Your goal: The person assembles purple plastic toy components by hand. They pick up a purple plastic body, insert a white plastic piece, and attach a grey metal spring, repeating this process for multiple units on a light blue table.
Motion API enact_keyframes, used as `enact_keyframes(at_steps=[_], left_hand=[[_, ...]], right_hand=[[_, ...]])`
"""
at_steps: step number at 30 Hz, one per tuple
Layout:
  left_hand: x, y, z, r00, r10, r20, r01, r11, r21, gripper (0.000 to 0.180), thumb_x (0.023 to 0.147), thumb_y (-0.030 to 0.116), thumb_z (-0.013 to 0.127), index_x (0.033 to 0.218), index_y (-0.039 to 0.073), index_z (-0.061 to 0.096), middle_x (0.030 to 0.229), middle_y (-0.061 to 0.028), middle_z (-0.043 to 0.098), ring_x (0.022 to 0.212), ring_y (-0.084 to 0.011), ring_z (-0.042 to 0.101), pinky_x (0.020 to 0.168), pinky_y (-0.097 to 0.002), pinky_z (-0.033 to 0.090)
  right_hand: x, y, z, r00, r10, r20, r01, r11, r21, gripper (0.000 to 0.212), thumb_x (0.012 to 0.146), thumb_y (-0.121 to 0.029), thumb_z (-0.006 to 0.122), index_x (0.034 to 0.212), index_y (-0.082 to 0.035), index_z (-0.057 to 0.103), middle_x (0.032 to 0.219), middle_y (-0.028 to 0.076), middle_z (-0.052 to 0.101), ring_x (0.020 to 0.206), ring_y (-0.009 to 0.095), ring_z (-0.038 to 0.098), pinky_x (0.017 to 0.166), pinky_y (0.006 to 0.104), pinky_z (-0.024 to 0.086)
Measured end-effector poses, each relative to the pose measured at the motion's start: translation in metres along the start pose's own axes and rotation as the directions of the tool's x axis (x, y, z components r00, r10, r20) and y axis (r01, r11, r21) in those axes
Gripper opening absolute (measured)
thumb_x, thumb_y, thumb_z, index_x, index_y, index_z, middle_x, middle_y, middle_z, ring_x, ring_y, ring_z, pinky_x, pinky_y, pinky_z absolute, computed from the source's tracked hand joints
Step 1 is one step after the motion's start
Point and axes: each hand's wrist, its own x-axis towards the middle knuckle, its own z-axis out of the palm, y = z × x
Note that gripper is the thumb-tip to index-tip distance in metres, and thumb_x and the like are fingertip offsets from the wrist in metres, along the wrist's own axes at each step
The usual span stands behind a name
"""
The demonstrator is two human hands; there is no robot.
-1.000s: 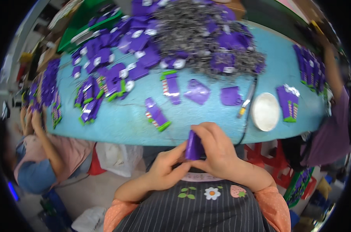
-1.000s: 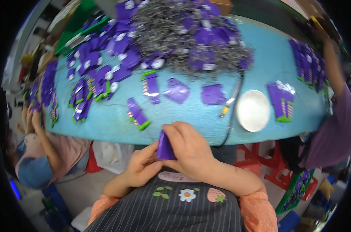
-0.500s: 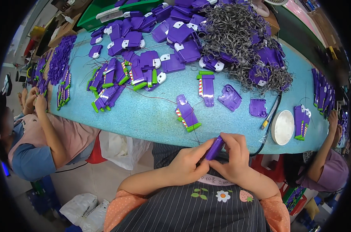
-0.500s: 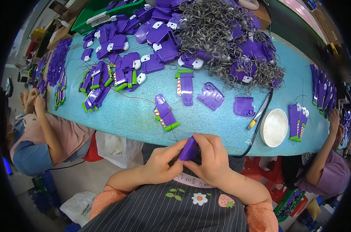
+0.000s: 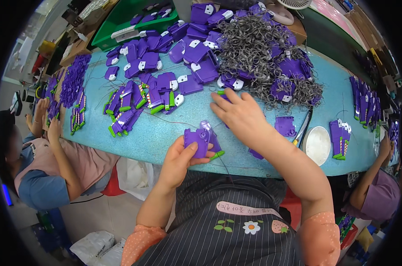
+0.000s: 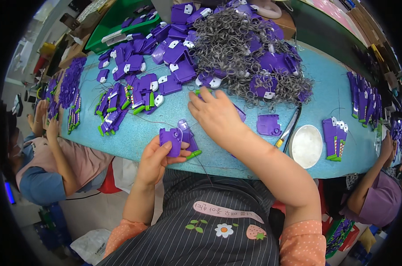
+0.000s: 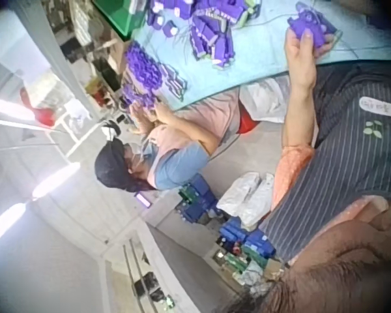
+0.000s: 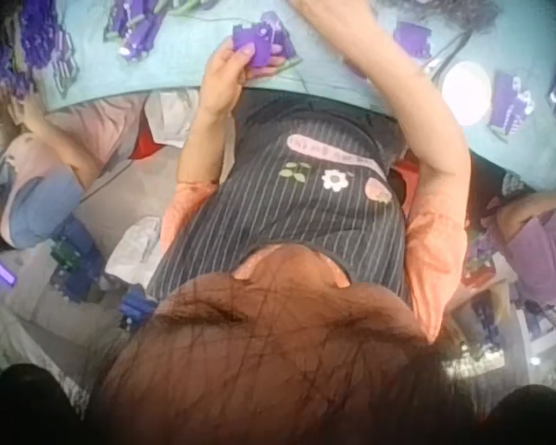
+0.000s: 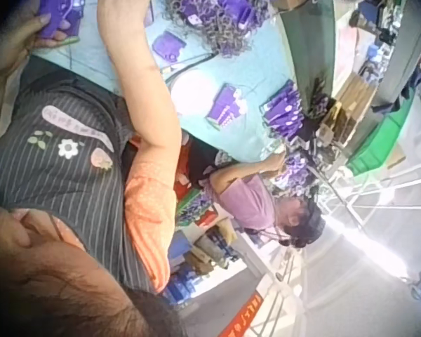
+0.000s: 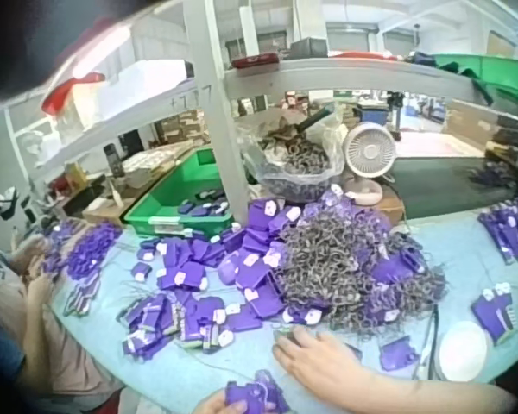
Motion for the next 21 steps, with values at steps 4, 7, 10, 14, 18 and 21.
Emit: enact_keyframes(at_steps=[4, 7, 10, 14, 18, 21], left_hand=[[-0.014, -0.003, -0.001, 0.958, 0.246, -0.149, -0.251, 0.968, -0.019, 0.030, 0.096, 0.017, 0.043, 0.119, 0.000, 0.041, 0.106, -0.0192, 0.060, 0.089, -0.0264, 0.064, 0.074, -0.0333, 0.054], [-0.054, 0.011, 0.007, 0.744, 0.603, -0.287, -0.595, 0.794, 0.126, 0.029, 0.096, 0.013, 0.039, 0.121, -0.001, 0.039, 0.106, -0.0209, 0.059, 0.086, -0.0283, 0.064, 0.073, -0.0354, 0.053], [-0.079, 0.005, 0.011, 0.716, 0.680, -0.158, -0.670, 0.733, 0.119, 0.030, 0.096, 0.012, 0.035, 0.123, -0.001, 0.037, 0.106, -0.0210, 0.059, 0.084, -0.0285, 0.064, 0.076, -0.0375, 0.052], [-0.041, -0.016, 0.037, 0.984, 0.179, -0.013, -0.176, 0.946, -0.273, 0.036, 0.098, 0.014, 0.032, 0.130, -0.002, 0.027, 0.122, -0.0221, 0.050, 0.105, -0.0288, 0.057, 0.090, -0.0404, 0.047], [-0.018, -0.018, 0.058, 0.965, 0.228, 0.126, -0.196, 0.953, -0.230, 0.035, 0.099, 0.016, 0.031, 0.131, 0.001, 0.027, 0.122, -0.0196, 0.050, 0.108, -0.0265, 0.057, 0.091, -0.0392, 0.047], [-0.014, -0.022, 0.060, 0.967, 0.169, 0.189, -0.122, 0.964, -0.235, 0.034, 0.099, 0.016, 0.032, 0.129, 0.001, 0.028, 0.121, -0.0192, 0.052, 0.105, -0.0264, 0.058, 0.088, -0.0378, 0.049]], right_hand=[[-0.001, 0.011, -0.007, 0.999, -0.026, -0.032, 0.027, 0.999, 0.030, 0.013, 0.073, -0.012, 0.056, 0.084, -0.008, 0.059, 0.091, 0.005, 0.056, 0.095, 0.021, 0.052, 0.071, 0.0278, 0.042], [-0.014, 0.016, -0.030, 0.988, 0.124, -0.087, -0.108, 0.978, 0.177, 0.011, 0.074, -0.008, 0.058, 0.085, -0.006, 0.057, 0.085, 0.005, 0.057, 0.081, 0.022, 0.056, 0.062, 0.0272, 0.043], [-0.032, 0.003, -0.062, 0.926, 0.377, 0.023, -0.306, 0.713, 0.630, 0.008, 0.080, -0.003, 0.058, 0.087, -0.003, 0.054, 0.078, 0.006, 0.059, 0.065, 0.019, 0.057, 0.052, 0.0259, 0.043], [-0.074, -0.041, -0.064, 0.783, 0.433, 0.446, -0.400, -0.198, 0.895, 0.008, 0.089, -0.006, 0.056, 0.088, 0.000, 0.051, 0.073, 0.003, 0.059, 0.056, 0.006, 0.054, 0.049, 0.0219, 0.041], [-0.099, -0.077, -0.042, 0.696, 0.519, 0.497, -0.384, -0.317, 0.867, 0.008, 0.089, -0.005, 0.055, 0.091, 0.002, 0.051, 0.077, 0.001, 0.058, 0.065, 0.003, 0.054, 0.053, 0.0180, 0.041], [-0.113, -0.071, -0.043, 0.693, 0.515, 0.504, -0.410, -0.293, 0.864, 0.014, 0.092, -0.008, 0.052, 0.100, 0.003, 0.052, 0.087, 0.006, 0.060, 0.075, 0.009, 0.058, 0.064, 0.0214, 0.046]])
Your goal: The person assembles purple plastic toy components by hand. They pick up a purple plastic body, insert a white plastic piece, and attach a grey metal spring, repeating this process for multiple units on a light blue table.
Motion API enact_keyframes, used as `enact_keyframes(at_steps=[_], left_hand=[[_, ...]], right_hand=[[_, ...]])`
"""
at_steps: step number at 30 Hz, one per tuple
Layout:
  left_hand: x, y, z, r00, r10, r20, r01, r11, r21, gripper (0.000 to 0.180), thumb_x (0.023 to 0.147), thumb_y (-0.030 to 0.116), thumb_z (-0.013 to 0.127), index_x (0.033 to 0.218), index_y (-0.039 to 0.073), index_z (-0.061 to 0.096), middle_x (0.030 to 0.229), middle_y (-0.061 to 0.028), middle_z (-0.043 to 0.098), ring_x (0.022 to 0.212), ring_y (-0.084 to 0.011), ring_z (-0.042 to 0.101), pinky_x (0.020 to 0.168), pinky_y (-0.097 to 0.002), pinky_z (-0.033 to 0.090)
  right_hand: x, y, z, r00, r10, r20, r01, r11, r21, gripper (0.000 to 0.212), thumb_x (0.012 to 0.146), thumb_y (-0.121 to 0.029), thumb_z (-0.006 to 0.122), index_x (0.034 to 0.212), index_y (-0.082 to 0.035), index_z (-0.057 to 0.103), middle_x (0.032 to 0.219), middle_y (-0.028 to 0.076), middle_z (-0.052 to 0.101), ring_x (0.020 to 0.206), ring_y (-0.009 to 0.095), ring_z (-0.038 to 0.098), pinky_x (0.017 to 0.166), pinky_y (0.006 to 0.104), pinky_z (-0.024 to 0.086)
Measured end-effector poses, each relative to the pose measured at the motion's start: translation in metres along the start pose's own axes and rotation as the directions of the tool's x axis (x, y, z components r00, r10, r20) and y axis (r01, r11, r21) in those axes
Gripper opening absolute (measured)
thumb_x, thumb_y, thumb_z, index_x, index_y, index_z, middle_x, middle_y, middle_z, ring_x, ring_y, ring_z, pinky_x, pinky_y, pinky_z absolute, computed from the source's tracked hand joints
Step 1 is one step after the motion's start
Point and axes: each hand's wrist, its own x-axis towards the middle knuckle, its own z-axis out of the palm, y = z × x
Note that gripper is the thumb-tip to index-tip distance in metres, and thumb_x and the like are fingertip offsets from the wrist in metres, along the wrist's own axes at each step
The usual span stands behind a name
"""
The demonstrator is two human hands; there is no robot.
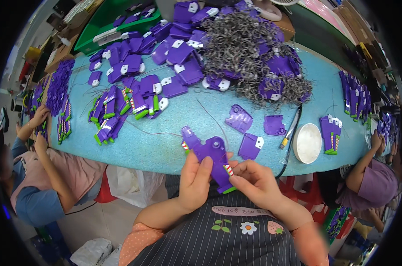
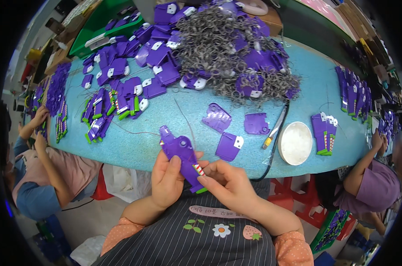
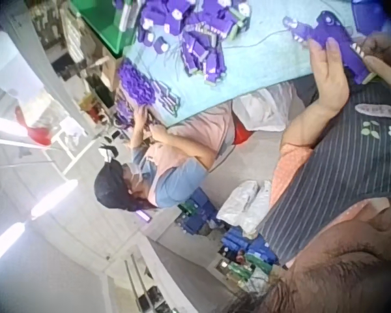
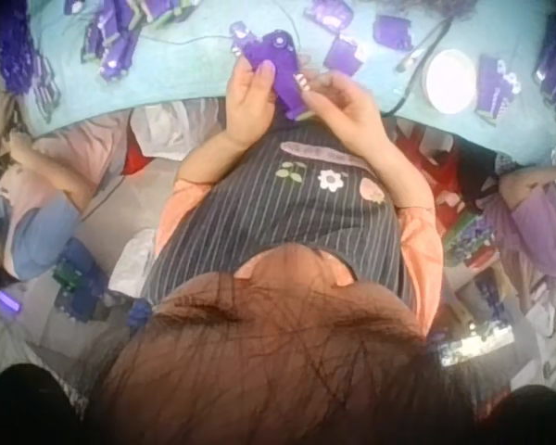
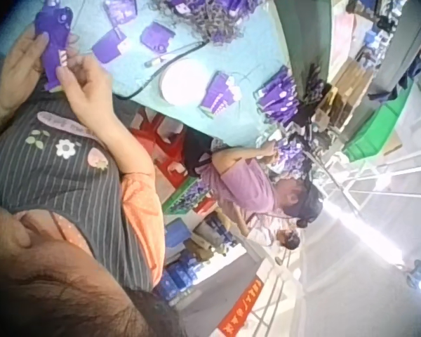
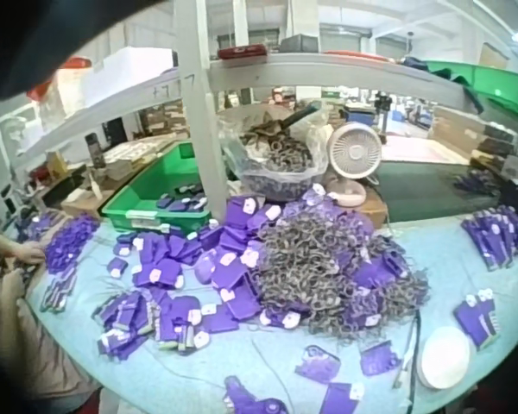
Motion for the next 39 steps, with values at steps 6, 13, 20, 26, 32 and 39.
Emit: enact_keyframes(at_steps=[6, 13, 20, 26, 32, 39], left_hand=[[-0.014, 0.013, 0.007, 0.897, -0.423, 0.125, 0.421, 0.906, 0.048, 0.034, 0.098, 0.017, 0.038, 0.128, 0.002, 0.033, 0.112, -0.0171, 0.057, 0.088, -0.0228, 0.064, 0.079, -0.0332, 0.053], [-0.017, -0.004, 0.014, 0.796, -0.577, 0.184, 0.563, 0.816, 0.127, 0.033, 0.097, 0.016, 0.042, 0.126, 0.001, 0.038, 0.107, -0.0143, 0.060, 0.087, -0.0181, 0.064, 0.075, -0.0288, 0.053], [-0.016, 0.000, 0.025, 0.987, -0.130, 0.098, 0.112, 0.979, 0.168, 0.030, 0.097, 0.010, 0.039, 0.124, -0.002, 0.037, 0.114, -0.0152, 0.056, 0.096, -0.0177, 0.060, 0.084, -0.0301, 0.049], [-0.018, -0.014, 0.023, 0.989, -0.013, 0.149, -0.017, 0.979, 0.202, 0.031, 0.096, 0.005, 0.038, 0.125, -0.005, 0.035, 0.118, -0.0144, 0.053, 0.105, -0.0169, 0.056, 0.090, -0.0292, 0.045], [-0.017, -0.015, 0.020, 0.994, -0.015, 0.112, -0.024, 0.940, 0.340, 0.031, 0.094, 0.002, 0.042, 0.123, -0.007, 0.041, 0.108, -0.0124, 0.060, 0.092, -0.0142, 0.060, 0.080, -0.0253, 0.048], [-0.015, -0.009, 0.023, 0.964, 0.101, 0.247, -0.252, 0.650, 0.717, 0.029, 0.086, 0.000, 0.053, 0.114, -0.006, 0.050, 0.084, -0.0147, 0.065, 0.072, -0.0212, 0.065, 0.062, -0.0290, 0.051]], right_hand=[[0.025, -0.019, -0.049, 0.982, 0.107, -0.153, -0.073, 0.975, 0.211, 0.039, 0.095, -0.020, 0.046, 0.124, 0.007, 0.048, 0.112, 0.019, 0.060, 0.092, 0.022, 0.064, 0.077, 0.0297, 0.051], [0.024, -0.030, -0.027, 0.990, -0.056, -0.126, 0.070, 0.991, 0.112, 0.023, 0.088, -0.011, 0.058, 0.103, 0.005, 0.064, 0.087, 0.009, 0.066, 0.067, 0.010, 0.057, 0.059, 0.0229, 0.045], [-0.011, -0.026, -0.013, 0.756, -0.644, -0.117, 0.424, 0.619, -0.661, 0.016, 0.074, 0.000, 0.067, 0.090, 0.002, 0.066, 0.059, 0.005, 0.052, 0.046, 0.013, 0.049, 0.041, 0.0276, 0.036], [-0.003, -0.022, -0.012, 0.696, -0.718, 0.000, 0.407, 0.395, -0.824, 0.017, 0.069, -0.001, 0.069, 0.084, 0.000, 0.063, 0.059, 0.006, 0.050, 0.044, 0.019, 0.049, 0.039, 0.0303, 0.036], [-0.001, -0.023, -0.013, 0.766, -0.643, -0.011, 0.362, 0.445, -0.819, 0.015, 0.070, -0.003, 0.068, 0.083, 0.001, 0.062, 0.059, 0.007, 0.051, 0.045, 0.020, 0.051, 0.041, 0.0306, 0.038], [-0.004, -0.026, -0.012, 0.841, -0.524, -0.134, 0.324, 0.686, -0.652, 0.015, 0.081, -0.009, 0.063, 0.092, 0.001, 0.059, 0.069, 0.010, 0.055, 0.052, 0.023, 0.053, 0.046, 0.0309, 0.041]])
